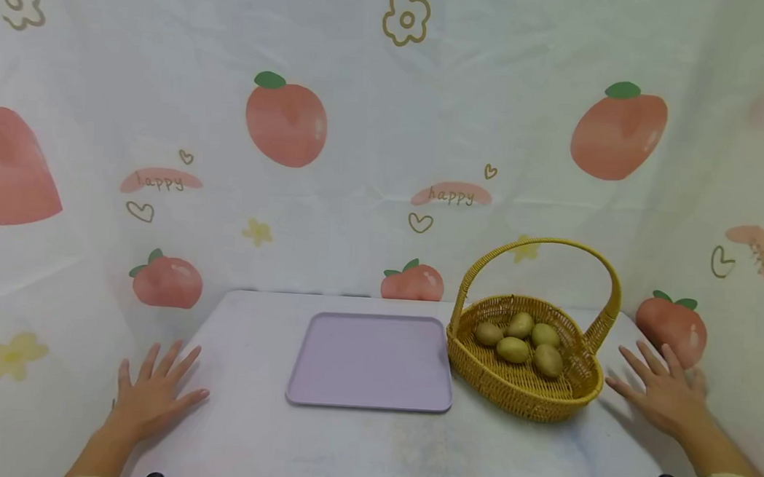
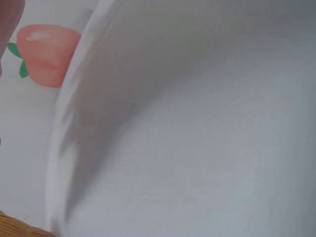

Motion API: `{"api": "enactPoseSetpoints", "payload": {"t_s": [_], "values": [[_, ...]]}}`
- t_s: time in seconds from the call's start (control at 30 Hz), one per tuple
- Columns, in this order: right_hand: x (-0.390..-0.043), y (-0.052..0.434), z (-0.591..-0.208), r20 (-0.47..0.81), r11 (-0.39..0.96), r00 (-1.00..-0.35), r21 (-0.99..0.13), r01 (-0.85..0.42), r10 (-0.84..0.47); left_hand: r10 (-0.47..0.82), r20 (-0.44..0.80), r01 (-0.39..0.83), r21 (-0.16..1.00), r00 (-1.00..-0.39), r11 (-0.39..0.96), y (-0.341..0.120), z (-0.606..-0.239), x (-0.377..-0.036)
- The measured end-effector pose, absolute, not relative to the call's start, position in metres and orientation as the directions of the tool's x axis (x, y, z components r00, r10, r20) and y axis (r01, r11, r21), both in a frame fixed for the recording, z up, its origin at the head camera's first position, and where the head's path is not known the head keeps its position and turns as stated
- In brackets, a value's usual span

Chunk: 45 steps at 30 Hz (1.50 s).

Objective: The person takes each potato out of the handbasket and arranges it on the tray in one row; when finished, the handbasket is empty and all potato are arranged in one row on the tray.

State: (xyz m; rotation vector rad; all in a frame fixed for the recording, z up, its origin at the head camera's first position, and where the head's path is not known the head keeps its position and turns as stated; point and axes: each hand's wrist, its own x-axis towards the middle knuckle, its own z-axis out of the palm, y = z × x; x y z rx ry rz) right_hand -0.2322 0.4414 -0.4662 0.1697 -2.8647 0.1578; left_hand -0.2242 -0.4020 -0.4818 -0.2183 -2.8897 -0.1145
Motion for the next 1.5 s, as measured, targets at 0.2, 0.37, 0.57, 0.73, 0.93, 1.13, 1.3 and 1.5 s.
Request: {"api": "enactPoseSetpoints", "payload": {"t_s": [0.2, 0.37, 0.57, 0.73, 0.93, 1.13, 1.3, 1.5], "values": [[-0.223, 0.442, -0.462, 0.387, 0.981, -0.915, -0.102, -0.165, -0.113, 0.155, 0.279, 0.174, 0.042, -0.948, 0.984, -0.397, -0.475, -0.22], [-0.21, 0.434, -0.454, 0.463, 0.968, -0.876, -0.125, -0.216, -0.136, 0.207, 0.351, 0.238, 0.048, -0.913, 0.97, -0.393, -0.467, -0.218], [-0.199, 0.417, -0.447, 0.564, 0.936, -0.809, -0.167, -0.31, -0.167, 0.26, 0.43, 0.299, 0.023, -0.865, 0.954, -0.38, -0.459, -0.222], [-0.196, 0.4, -0.443, 0.651, 0.883, -0.734, -0.208, -0.42, -0.196, 0.289, 0.469, 0.337, 0.019, -0.834, 0.941, -0.363, -0.45, -0.222], [-0.2, 0.377, -0.431, 0.705, 0.81, -0.675, -0.254, -0.529, -0.219, 0.328, 0.511, 0.394, 0.023, -0.795, 0.919, -0.343, -0.441, -0.224], [-0.207, 0.352, -0.416, 0.702, 0.745, -0.667, -0.302, -0.595, -0.249, 0.331, 0.547, 0.438, 0.074, -0.769, 0.896, -0.326, -0.429, -0.227], [-0.215, 0.333, -0.404, 0.691, 0.696, -0.676, -0.354, -0.625, -0.256, 0.351, 0.562, 0.486, 0.105, -0.749, 0.868, -0.313, -0.417, -0.228], [-0.228, 0.312, -0.384, 0.645, 0.687, -0.718, -0.398, -0.608, -0.261, 0.382, 0.598, 0.571, 0.158, -0.705, 0.806, -0.297, -0.404, -0.23]]}}
